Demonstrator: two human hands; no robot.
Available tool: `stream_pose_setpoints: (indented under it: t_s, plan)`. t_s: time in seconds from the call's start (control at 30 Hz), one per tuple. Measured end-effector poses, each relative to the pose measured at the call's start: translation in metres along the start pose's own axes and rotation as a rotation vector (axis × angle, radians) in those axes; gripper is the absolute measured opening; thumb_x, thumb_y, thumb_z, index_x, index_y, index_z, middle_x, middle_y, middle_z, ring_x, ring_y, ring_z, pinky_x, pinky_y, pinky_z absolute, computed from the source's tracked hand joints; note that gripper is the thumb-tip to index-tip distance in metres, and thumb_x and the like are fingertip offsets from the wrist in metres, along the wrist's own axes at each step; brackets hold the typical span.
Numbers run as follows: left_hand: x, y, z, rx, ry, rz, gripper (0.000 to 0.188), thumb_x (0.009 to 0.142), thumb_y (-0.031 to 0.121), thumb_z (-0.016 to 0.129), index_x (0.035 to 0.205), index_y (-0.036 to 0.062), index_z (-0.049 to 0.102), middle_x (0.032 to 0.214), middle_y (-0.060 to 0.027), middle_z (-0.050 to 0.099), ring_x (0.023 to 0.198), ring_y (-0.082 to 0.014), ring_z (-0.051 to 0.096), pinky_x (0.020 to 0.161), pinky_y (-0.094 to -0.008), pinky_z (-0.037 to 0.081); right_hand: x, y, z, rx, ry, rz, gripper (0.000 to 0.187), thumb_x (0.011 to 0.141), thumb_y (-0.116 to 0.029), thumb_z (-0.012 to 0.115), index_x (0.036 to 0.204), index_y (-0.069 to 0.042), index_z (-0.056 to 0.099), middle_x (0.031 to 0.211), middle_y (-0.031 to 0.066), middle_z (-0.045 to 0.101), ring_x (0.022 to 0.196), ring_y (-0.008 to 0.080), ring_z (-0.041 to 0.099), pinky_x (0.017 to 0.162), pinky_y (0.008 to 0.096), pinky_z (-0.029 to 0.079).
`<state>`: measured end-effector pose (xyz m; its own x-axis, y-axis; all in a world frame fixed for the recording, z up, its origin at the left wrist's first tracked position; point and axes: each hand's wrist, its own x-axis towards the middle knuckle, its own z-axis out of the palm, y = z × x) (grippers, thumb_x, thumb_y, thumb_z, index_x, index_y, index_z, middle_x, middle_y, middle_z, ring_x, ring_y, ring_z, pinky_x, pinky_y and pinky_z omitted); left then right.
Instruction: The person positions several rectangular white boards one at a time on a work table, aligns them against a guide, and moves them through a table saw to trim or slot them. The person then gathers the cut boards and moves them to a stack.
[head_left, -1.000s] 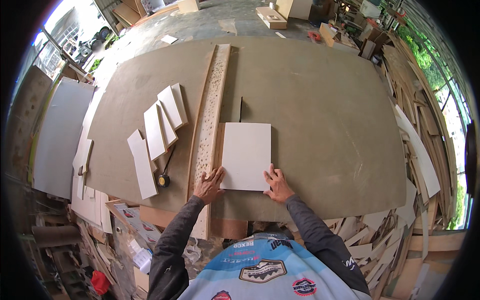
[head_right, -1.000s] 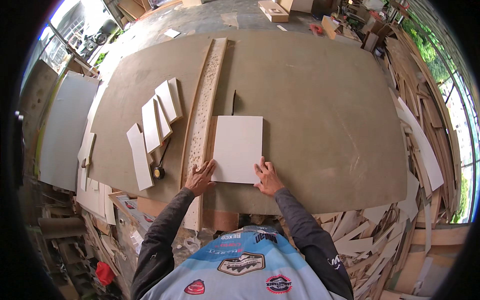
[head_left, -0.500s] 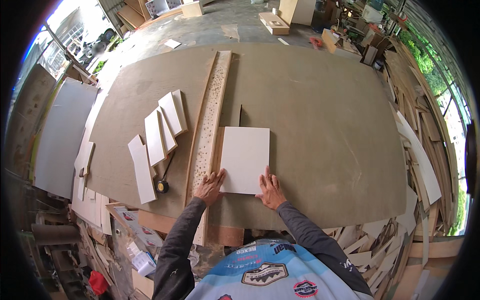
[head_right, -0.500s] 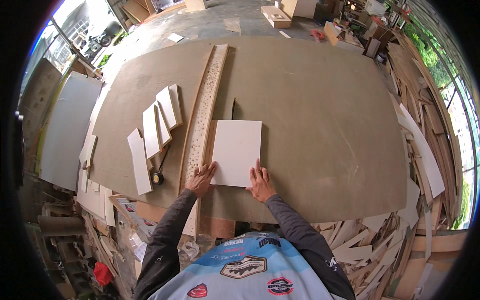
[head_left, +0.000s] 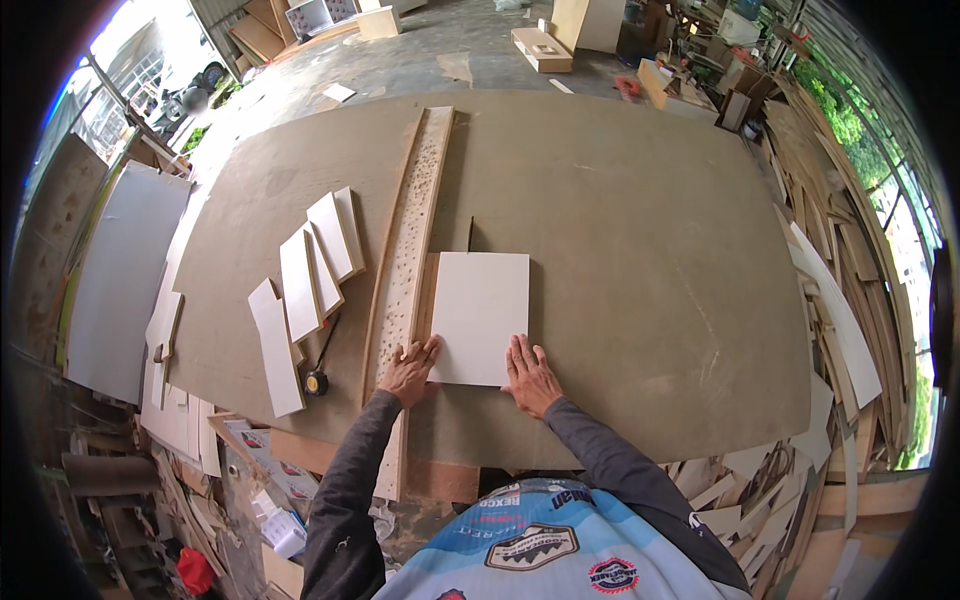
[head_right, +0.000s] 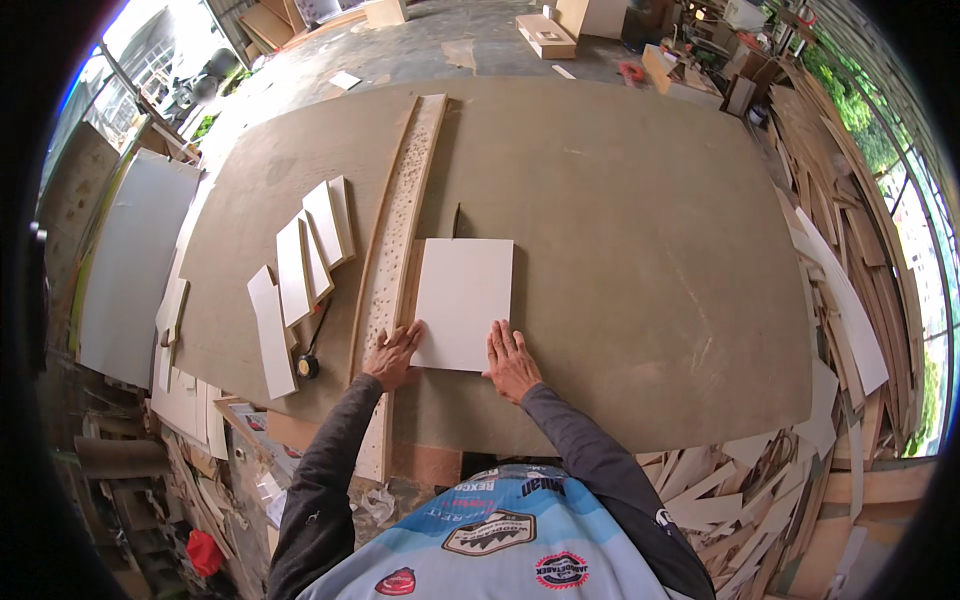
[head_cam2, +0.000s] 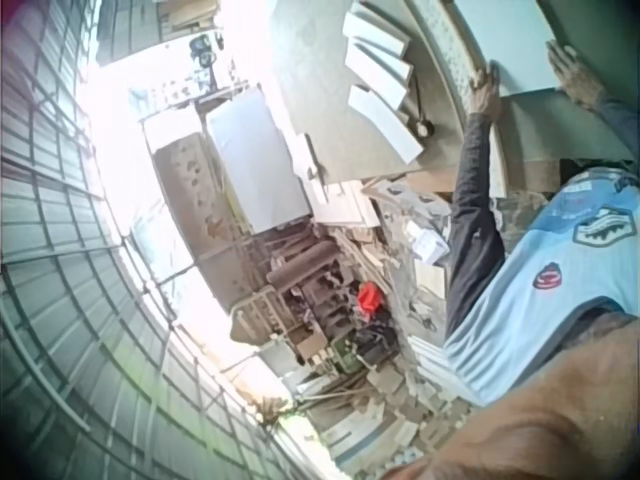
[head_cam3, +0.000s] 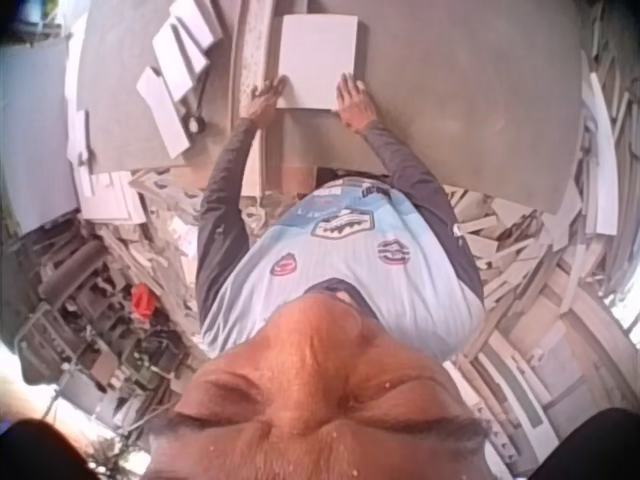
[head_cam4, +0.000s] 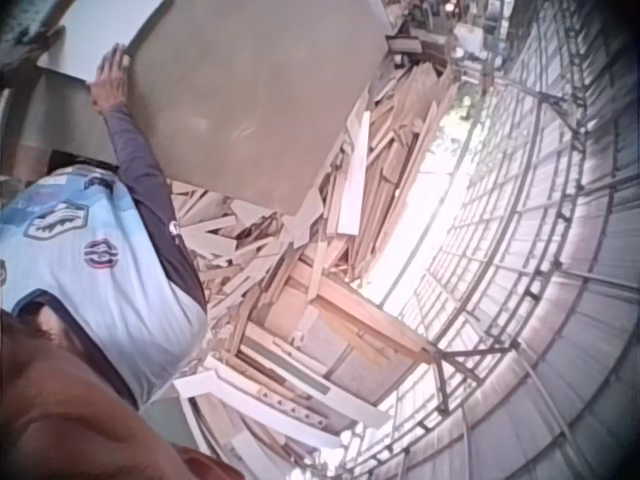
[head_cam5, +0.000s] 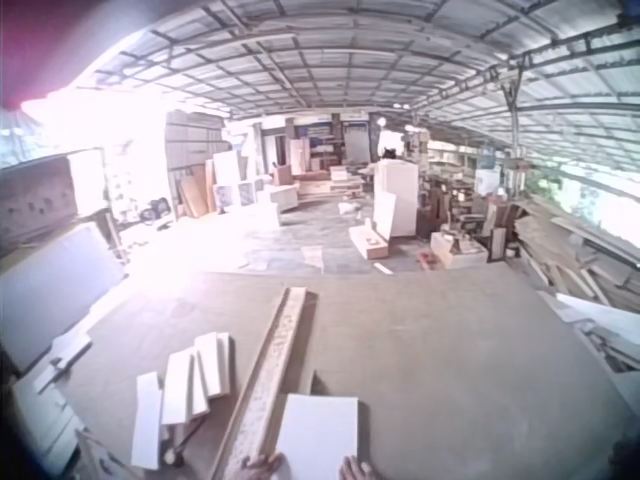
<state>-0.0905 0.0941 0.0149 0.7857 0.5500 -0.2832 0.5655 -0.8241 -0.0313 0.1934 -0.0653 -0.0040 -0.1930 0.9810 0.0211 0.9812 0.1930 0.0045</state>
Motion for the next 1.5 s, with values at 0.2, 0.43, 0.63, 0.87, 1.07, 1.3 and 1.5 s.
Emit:
stream_pose_setpoints:
  t_s: [0.2,0.43,0.63,0.87,1.07,1.3,1.5]
  plan:
    - [0.017,-0.008,-0.014,0.033,-0.041,0.007,0.101,0.090,0.049,0.071,0.166,0.0097,0.017,0.174,-0.0052,0.015,0.151,-0.0287,0.032,0.120,-0.0613,0.025,0.016,0.011,-0.011,-0.044,-0.048,-0.019,0.083,0.101,-0.050,0.052,0.151,0.014,0.037,0.162,0.0372,0.025,0.154,0.0489,0.022,0.122,0.0597,0.022]
    - [0.040,-0.020,-0.013,0.040,-0.021,0.002,0.105,0.088,0.051,0.071,0.166,0.0096,0.015,0.174,-0.0058,0.016,0.151,-0.0306,0.031,0.121,-0.0617,0.023,0.037,0.025,-0.015,-0.066,-0.099,0.000,0.082,0.102,-0.048,0.052,0.151,0.015,0.035,0.163,0.0369,0.024,0.155,0.0479,0.020,0.123,0.0605,0.020]
    - [0.065,-0.030,-0.019,0.040,-0.040,0.007,0.107,0.087,0.050,0.072,0.166,0.0083,0.013,0.173,-0.0070,0.017,0.152,-0.0334,0.030,0.122,-0.0626,0.022,0.055,0.040,-0.011,-0.140,-0.093,0.011,0.083,0.102,-0.051,0.050,0.152,0.013,0.036,0.162,0.0360,0.027,0.153,0.0485,0.024,0.124,0.0569,0.020]
    - [0.088,-0.040,-0.024,0.119,-0.002,0.015,0.107,0.086,0.052,0.071,0.166,0.0078,0.014,0.173,-0.0075,0.018,0.151,-0.0332,0.032,0.121,-0.0617,0.024,0.076,0.055,-0.004,-0.206,-0.085,0.020,0.085,0.100,-0.051,0.054,0.151,0.016,0.036,0.161,0.0372,0.027,0.154,0.0482,0.023,0.124,0.0583,0.021]
    - [0.109,-0.047,-0.035,0.147,0.011,0.023,0.106,0.086,0.050,0.071,0.165,0.0063,0.017,0.172,-0.0082,0.021,0.151,-0.0327,0.033,0.122,-0.0605,0.025,0.092,0.068,-0.017,-0.227,-0.140,0.033,0.084,0.102,-0.051,0.051,0.154,0.012,0.035,0.163,0.0338,0.028,0.153,0.0460,0.025,0.124,0.0554,0.020]
    - [0.135,-0.055,-0.047,0.130,-0.015,0.000,0.103,0.087,0.046,0.073,0.165,0.0067,0.019,0.171,-0.0087,0.023,0.154,-0.0328,0.028,0.124,-0.0601,0.023,0.111,0.086,-0.018,-0.239,-0.116,0.053,0.083,0.101,-0.052,0.052,0.154,0.011,0.036,0.163,0.0312,0.030,0.154,0.0440,0.026,0.124,0.0547,0.020]
    - [0.156,-0.066,-0.054,0.137,-0.040,0.009,0.104,0.087,0.047,0.074,0.165,0.0067,0.018,0.171,-0.0091,0.023,0.154,-0.0337,0.028,0.124,-0.0606,0.022,0.127,0.100,-0.019,-0.190,-0.117,0.073,0.084,0.101,-0.051,0.054,0.154,0.010,0.036,0.164,0.0301,0.029,0.154,0.0429,0.024,0.124,0.0547,0.021]
